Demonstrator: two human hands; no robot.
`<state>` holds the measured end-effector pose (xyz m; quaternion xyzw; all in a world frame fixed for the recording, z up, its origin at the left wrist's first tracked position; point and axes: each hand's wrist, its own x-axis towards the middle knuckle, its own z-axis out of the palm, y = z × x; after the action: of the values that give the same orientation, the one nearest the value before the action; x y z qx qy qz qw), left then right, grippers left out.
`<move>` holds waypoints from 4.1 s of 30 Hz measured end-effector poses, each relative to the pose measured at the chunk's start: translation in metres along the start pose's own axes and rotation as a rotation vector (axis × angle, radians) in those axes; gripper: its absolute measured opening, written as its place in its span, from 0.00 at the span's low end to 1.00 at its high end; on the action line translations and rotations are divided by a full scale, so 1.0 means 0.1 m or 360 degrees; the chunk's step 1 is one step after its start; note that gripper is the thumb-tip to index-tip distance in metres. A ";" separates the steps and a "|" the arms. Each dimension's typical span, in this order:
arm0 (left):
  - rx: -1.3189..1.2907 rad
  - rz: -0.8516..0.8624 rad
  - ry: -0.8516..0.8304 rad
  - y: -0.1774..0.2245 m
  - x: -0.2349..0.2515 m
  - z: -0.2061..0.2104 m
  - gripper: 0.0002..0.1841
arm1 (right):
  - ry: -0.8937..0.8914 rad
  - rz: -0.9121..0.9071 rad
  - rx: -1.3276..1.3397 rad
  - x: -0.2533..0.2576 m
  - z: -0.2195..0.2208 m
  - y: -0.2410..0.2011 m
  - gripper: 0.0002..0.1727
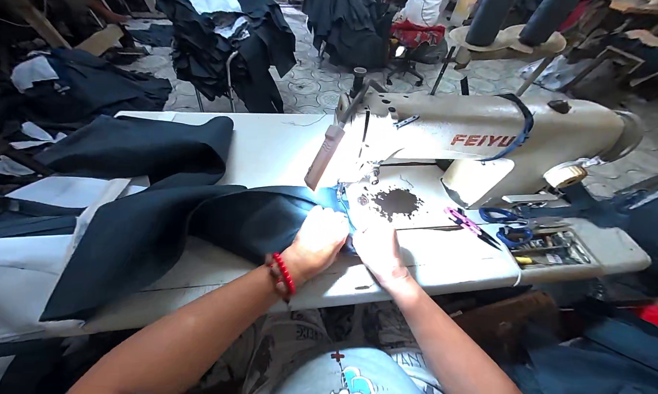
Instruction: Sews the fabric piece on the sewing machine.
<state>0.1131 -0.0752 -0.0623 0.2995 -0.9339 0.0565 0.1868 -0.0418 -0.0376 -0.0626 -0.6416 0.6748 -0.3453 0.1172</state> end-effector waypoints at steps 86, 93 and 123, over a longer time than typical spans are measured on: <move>0.0143 -0.0098 0.0261 0.23 0.16 -0.02 0.04 | -0.0163 0.0327 0.0572 0.03 -0.19 -0.01 0.04; 0.0058 0.0024 -0.0038 -0.01 -0.21 -0.19 0.07 | 0.0087 -0.0115 -0.0062 -0.23 0.06 -0.06 0.08; -0.0017 -0.0062 0.0168 -0.15 -0.28 0.04 0.23 | -0.0684 -0.0072 -0.0889 0.02 -0.07 -0.39 0.20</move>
<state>0.1417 -0.0737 -0.0769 0.3131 -0.9171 0.0635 0.2385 -0.0155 -0.0349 -0.0324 -0.7216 0.6889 -0.0069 0.0688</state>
